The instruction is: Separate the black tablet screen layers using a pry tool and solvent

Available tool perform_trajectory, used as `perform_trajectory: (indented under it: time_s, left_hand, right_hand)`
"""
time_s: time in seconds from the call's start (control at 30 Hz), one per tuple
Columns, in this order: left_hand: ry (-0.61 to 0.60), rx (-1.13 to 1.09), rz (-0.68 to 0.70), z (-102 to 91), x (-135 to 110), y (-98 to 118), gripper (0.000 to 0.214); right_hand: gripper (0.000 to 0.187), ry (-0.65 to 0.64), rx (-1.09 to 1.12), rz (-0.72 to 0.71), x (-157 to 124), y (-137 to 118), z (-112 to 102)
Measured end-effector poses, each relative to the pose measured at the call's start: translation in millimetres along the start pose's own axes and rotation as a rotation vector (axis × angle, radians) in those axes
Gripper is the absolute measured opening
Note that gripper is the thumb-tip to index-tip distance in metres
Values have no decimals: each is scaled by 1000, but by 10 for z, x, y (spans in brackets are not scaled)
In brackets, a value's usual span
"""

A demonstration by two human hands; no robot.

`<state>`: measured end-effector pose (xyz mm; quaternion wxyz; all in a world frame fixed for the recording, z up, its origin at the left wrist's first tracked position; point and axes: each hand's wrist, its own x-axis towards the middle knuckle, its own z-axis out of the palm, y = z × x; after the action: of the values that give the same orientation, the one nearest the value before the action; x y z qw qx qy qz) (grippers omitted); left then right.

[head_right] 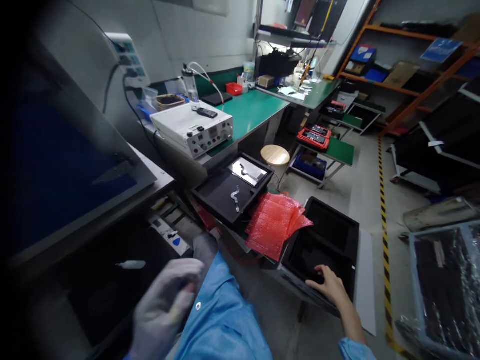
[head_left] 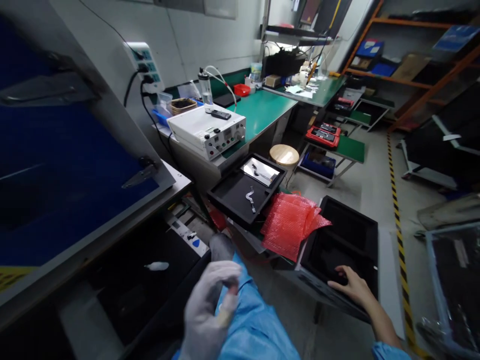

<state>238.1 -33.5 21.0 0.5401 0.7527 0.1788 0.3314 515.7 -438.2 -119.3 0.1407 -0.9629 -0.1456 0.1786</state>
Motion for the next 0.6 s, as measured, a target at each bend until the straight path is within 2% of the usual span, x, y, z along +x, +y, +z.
perform_trajectory:
  time_s: [0.07, 0.17, 0.23, 0.3, 0.37, 0.43, 0.6]
  left_hand:
    - [-108, -24, -15, 310, -101, -229, 20]
    - [-274, -46, -125, 699, -560, -566, 30]
    - [-356, -85, -94, 838, -877, -761, 36]
    - [-417, -90, 3, 882, -1069, -904, 40]
    - [-460, -25, -11, 854, -1112, -975, 45]
    - [-464, 22, -69, 785, -1054, -981, 44]
    - [-381, 0, -181, 639, -865, -926, 36]
  right_hand:
    - [43, -56, 24, 15, -8, 20, -27]
    - [41, -117, 58, 27, -12, 24, -75]
    - [42, -138, 70, 32, -7, 13, -89]
    - [44, -148, 74, 36, 1, 0, -91]
    - [48, -155, 79, 37, 3, -8, -92]
    - [52, -162, 87, 40, -2, -12, -91]
    - [51, -190, 130, 43, -15, -37, -77]
